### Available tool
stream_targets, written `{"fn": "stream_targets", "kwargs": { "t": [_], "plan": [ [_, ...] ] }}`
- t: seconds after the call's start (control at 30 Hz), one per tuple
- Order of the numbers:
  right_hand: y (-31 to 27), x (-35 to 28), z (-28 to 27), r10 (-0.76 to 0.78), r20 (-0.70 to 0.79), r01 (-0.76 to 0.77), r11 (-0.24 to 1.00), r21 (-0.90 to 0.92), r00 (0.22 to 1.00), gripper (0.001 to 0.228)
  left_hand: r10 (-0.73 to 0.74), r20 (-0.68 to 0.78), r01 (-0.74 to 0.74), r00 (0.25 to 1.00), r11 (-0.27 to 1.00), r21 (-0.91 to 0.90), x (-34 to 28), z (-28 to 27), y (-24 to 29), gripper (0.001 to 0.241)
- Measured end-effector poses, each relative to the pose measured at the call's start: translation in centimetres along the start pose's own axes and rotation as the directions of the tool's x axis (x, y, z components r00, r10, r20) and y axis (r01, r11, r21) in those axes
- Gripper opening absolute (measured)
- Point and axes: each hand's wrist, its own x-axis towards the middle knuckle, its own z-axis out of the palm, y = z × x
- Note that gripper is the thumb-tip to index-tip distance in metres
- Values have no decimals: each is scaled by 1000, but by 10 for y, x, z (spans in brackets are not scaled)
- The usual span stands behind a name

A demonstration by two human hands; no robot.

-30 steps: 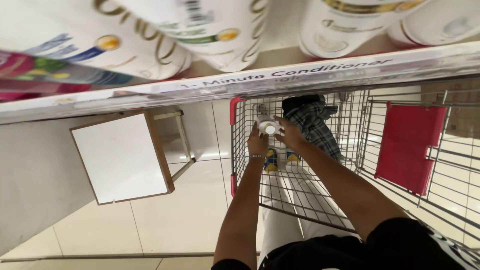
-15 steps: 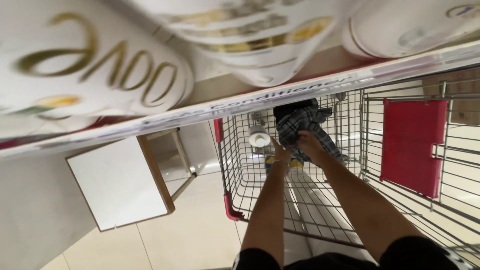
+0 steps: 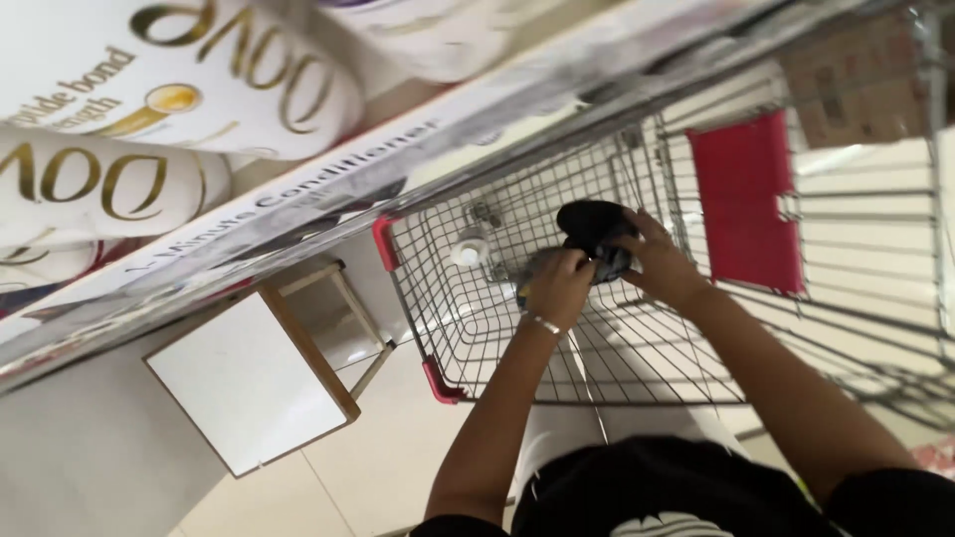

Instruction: The person is selecting and organizing shampoo and conditioner bottles on a store shelf, placing some into a shopping cart.

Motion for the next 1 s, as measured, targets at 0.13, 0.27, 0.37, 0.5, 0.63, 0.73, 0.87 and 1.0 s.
{"fn": "stream_targets", "kwargs": {
  "t": [0.13, 0.27, 0.37, 0.5, 0.63, 0.73, 0.87, 1.0],
  "plan": [
    [33, -78, -42, -228, -172, 235, 972, 20, 958, 55, 23, -33, -30, 999, 979, -200, 6, -96, 71, 32],
    [19, -164, -85, 94, -92, -73, 976, 207, 991, 39, 141, -177, -181, 974, 955, -236, 0, -112, 104, 17],
    [36, -208, -94, 312, -25, -292, 911, 291, 950, 27, 320, -113, -339, 941, 906, -253, 33, -130, 151, 31],
    [41, -254, -107, -136, -252, 173, 976, 131, 958, 23, 722, 65, -584, 689, 606, -540, 68, -105, 222, 77],
    [20, -285, -142, 140, -70, -144, 987, -65, 988, 21, 677, 525, -449, 516, 736, -507, 83, -58, 242, 55],
    [22, -308, -153, 28, -301, 24, 985, 168, 953, 20, 621, 616, -565, 485, 760, -322, 97, -74, 256, 51],
    [27, -331, -177, 65, -489, 39, 979, 200, 870, 24, 520, 742, -714, 424, 696, -80, 113, -120, 279, 59],
    [28, -345, -208, -104, -837, 201, 980, 7, 537, 25, 659, 580, -708, 479, 680, -189, 135, -117, 261, 42]
  ]
}}
